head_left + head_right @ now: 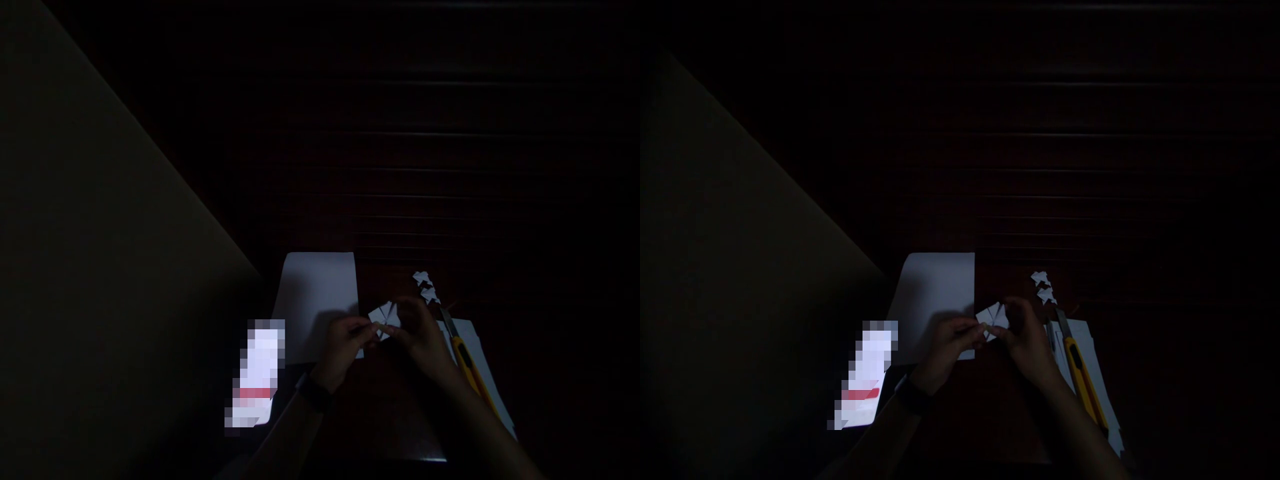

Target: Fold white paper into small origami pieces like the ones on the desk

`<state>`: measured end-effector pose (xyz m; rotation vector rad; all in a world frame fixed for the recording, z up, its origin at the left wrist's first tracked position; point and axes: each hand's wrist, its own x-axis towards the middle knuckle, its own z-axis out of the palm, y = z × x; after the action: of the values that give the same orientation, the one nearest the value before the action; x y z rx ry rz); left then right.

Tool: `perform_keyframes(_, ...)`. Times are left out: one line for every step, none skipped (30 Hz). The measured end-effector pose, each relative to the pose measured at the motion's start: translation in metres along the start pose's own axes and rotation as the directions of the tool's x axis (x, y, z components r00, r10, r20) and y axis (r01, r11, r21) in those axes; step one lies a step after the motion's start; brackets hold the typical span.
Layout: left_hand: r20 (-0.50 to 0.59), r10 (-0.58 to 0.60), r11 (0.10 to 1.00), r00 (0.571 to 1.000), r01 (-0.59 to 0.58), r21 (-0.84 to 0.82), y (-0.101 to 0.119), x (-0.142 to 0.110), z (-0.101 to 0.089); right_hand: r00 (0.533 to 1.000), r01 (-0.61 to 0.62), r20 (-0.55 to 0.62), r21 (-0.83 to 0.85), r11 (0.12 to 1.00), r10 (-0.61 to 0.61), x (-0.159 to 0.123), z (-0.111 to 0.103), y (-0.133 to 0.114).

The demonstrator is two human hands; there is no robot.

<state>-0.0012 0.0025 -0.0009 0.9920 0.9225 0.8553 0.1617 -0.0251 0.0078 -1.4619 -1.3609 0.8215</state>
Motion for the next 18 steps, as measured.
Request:
perform_keyframes(-0.029,0.000,0.999,1.000,-0.001,-0.049,-0.002,0.000,0.000,0.999,-0.008,-0.045,-0.003,1.000,0.008,-0.001,0.002,0.000)
perform_keyframes(-0.056,0.000,0.995,0.998,-0.006,-0.099,-0.003,0.000,0.000,0.997,-0.010,-0.074,-0.022,1.000,0.009,-0.002,0.004,-0.001)
perform_keyframes(-0.074,0.000,0.989,0.997,-0.011,-0.146,-0.004,0.000,0.001,0.996,0.001,-0.087,-0.052,0.999,-0.005,-0.003,0.005,-0.002)
perform_keyframes(-0.085,0.002,0.982,0.996,-0.018,-0.186,-0.004,0.000,0.001,0.996,0.028,-0.086,-0.089,0.996,-0.036,-0.004,0.006,-0.004)
perform_keyframes(-0.088,0.004,0.976,0.996,-0.023,-0.217,-0.005,0.000,0.001,0.994,0.066,-0.073,-0.125,0.990,-0.076,-0.004,0.007,-0.007)
perform_keyframes(-0.083,0.006,0.971,0.997,-0.026,-0.239,-0.005,0.000,0.001,0.991,0.110,-0.056,-0.155,0.982,-0.120,-0.005,0.007,-0.009)
perform_keyframes(-0.076,0.008,0.966,0.997,-0.027,-0.255,-0.005,0.000,0.002,0.986,0.151,-0.043,-0.177,0.973,-0.161,-0.005,0.007,-0.011)
perform_keyframes(-0.072,0.008,0.963,0.997,-0.027,-0.268,-0.005,0.000,0.002,0.981,0.179,-0.036,-0.192,0.965,-0.189,-0.006,0.006,-0.012)
perform_keyframes(-0.073,0.007,0.960,0.997,-0.027,-0.280,-0.005,0.000,0.002,0.978,0.194,-0.033,-0.201,0.960,-0.204,-0.006,0.006,-0.013)
perform_keyframes(-0.075,0.003,0.956,0.997,-0.025,-0.292,-0.005,0.000,0.002,0.977,0.199,-0.036,-0.207,0.958,-0.211,-0.006,0.005,-0.013)
perform_keyframes(-0.082,-0.001,0.952,0.997,-0.024,-0.304,-0.005,0.000,0.002,0.977,0.198,-0.040,-0.210,0.958,-0.211,-0.007,0.005,-0.013)
perform_keyframes(-0.093,-0.007,0.949,0.996,-0.023,-0.314,-0.005,-0.001,0.003,0.978,0.194,-0.041,-0.209,0.958,-0.207,-0.007,0.004,-0.012)
perform_keyframes(-0.098,-0.015,0.948,0.995,-0.017,-0.318,-0.004,-0.001,0.003,0.979,0.188,-0.041,-0.206,0.960,-0.201,-0.007,0.004,-0.011)
perform_keyframes(-0.095,-0.025,0.950,0.995,-0.006,-0.312,-0.004,-0.001,0.003,0.981,0.181,-0.036,-0.198,0.963,-0.191,-0.007,0.004,-0.010)
perform_keyframes(-0.084,-0.034,0.955,0.996,0.008,-0.298,-0.003,-0.001,0.004,0.983,0.172,-0.027,-0.185,0.967,-0.180,-0.008,0.004,-0.009)
perform_keyframes(-0.066,-0.041,0.961,0.997,0.021,-0.277,-0.002,-0.002,0.004,0.986,0.162,-0.016,-0.170,0.972,-0.167,-0.007,0.004,-0.008)
perform_keyframes(-0.045,-0.046,0.967,0.998,0.033,-0.252,-0.001,-0.002,0.004,0.988,0.150,-0.005,-0.153,0.977,-0.153,-0.007,0.005,-0.008)
perform_keyframes(-0.025,-0.048,0.973,0.999,0.041,-0.228,0.000,-0.003,0.004,0.990,0.138,0.003,-0.134,0.981,-0.139,-0.007,0.005,-0.008)
